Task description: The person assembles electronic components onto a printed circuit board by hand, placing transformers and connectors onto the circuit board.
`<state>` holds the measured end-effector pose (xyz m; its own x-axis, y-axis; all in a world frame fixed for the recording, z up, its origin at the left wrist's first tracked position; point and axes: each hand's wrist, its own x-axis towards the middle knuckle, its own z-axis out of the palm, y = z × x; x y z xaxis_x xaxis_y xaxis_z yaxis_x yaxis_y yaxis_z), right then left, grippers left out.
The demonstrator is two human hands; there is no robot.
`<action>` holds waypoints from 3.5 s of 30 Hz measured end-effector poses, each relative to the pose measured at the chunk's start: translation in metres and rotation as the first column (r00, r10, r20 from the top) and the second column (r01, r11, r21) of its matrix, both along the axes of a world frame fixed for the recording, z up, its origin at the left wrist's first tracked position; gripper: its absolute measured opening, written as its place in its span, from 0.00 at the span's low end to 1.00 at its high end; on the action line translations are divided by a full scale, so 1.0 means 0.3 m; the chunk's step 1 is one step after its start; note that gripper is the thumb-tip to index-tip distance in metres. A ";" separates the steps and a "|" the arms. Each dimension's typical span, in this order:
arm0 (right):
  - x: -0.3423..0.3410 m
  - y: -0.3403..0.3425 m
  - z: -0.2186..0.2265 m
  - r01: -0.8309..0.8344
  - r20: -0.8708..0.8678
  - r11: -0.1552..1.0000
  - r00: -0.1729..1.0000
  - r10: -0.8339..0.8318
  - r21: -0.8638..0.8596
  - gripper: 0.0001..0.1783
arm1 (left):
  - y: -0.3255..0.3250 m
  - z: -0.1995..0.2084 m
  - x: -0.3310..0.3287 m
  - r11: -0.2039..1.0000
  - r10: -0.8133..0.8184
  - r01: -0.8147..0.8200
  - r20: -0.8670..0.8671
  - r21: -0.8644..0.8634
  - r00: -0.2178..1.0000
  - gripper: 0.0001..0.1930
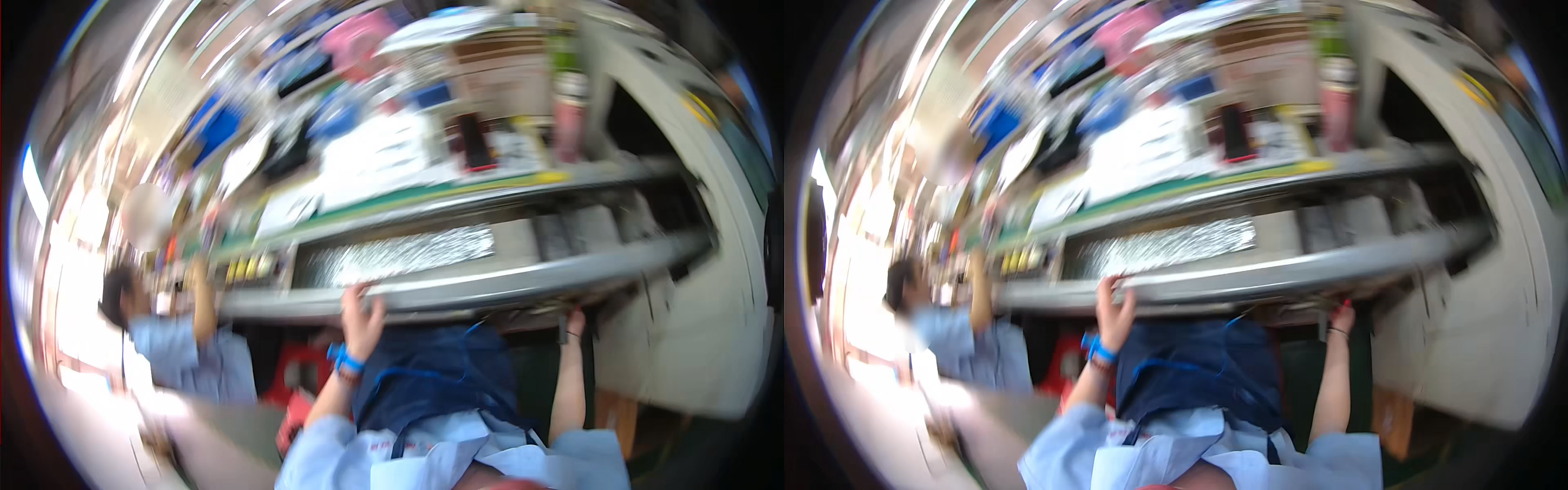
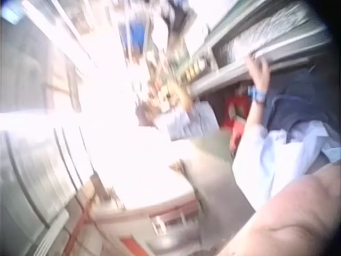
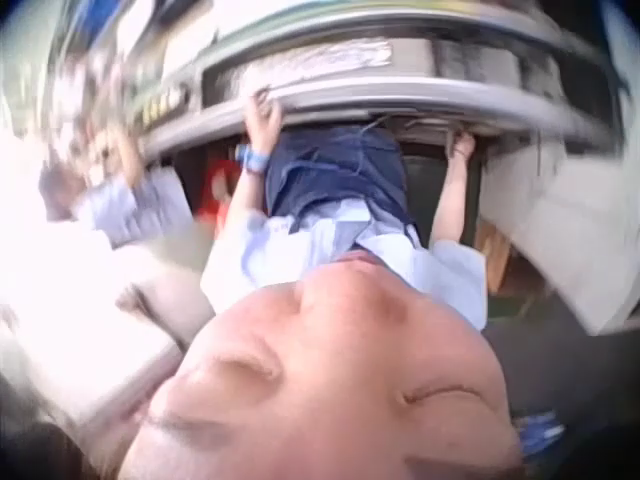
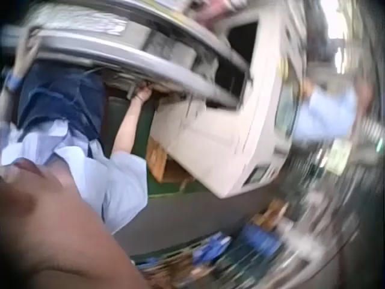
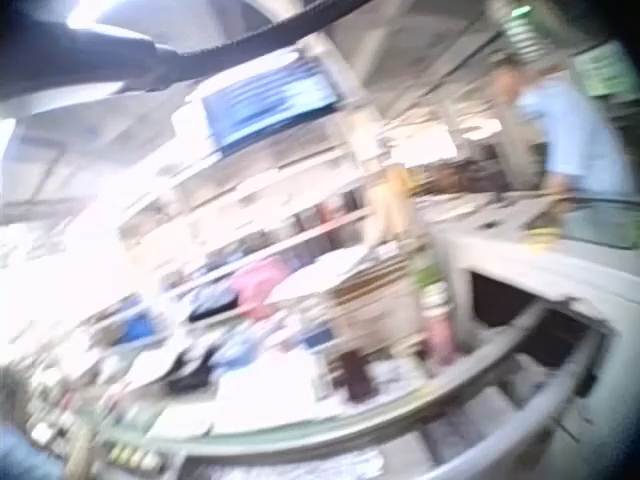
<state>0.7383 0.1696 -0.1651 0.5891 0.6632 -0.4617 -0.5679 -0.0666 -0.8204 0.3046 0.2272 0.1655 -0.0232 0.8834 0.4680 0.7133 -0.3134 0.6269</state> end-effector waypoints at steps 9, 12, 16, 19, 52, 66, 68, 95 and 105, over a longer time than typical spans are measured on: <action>0.426 -0.232 0.285 0.492 0.689 0.837 0.694 -0.210 -0.241 0.19 | -0.050 0.010 -0.074 0.999 0.042 -0.044 0.224 0.004 0.974 0.12; 0.335 -0.202 0.757 0.487 0.834 0.856 0.392 -0.389 0.170 0.16 | -0.030 -0.023 -0.137 0.996 0.081 -0.057 0.449 -0.066 0.890 0.11; -0.039 0.021 1.219 0.075 0.909 0.971 0.340 -0.240 0.228 0.14 | 0.026 0.000 -0.192 0.992 0.016 0.088 0.775 -0.092 0.632 0.11; -0.386 0.239 1.308 -0.472 0.910 0.877 0.394 0.126 0.083 0.10 | 0.025 0.031 -0.220 0.989 0.010 0.114 0.824 -0.091 0.567 0.12; -1.533 0.832 1.068 -1.000 0.951 -0.013 -0.006 0.308 -0.002 0.05 | 0.155 -0.047 -0.481 0.933 0.354 -0.357 0.074 0.031 0.932 0.19; -1.655 0.922 1.046 -0.978 0.978 0.075 -0.199 -0.058 -0.195 0.06 | 0.156 -0.058 -0.470 0.884 0.437 -0.455 0.150 0.111 0.887 0.14; -1.645 0.911 1.069 -0.973 0.973 0.077 -0.224 -0.064 -0.219 0.06 | 0.153 -0.052 -0.470 0.892 0.416 -0.434 0.141 0.130 0.898 0.14; -1.429 0.742 1.032 -0.901 0.605 -0.044 -0.325 0.726 -0.431 0.09 | 0.059 -0.170 -0.441 0.933 0.143 -0.186 0.159 0.307 0.977 0.14; -1.456 0.623 0.934 -0.958 0.021 -0.178 -0.187 0.982 -0.223 0.13 | -0.040 -0.258 -0.397 0.928 0.044 -0.138 0.267 0.347 0.963 0.11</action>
<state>0.3014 0.3566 0.1153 -0.6463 0.4890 -0.5857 0.3472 -0.4950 -0.7965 0.1855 0.2153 0.0880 -0.2530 0.6452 0.7209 0.5844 -0.4919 0.6454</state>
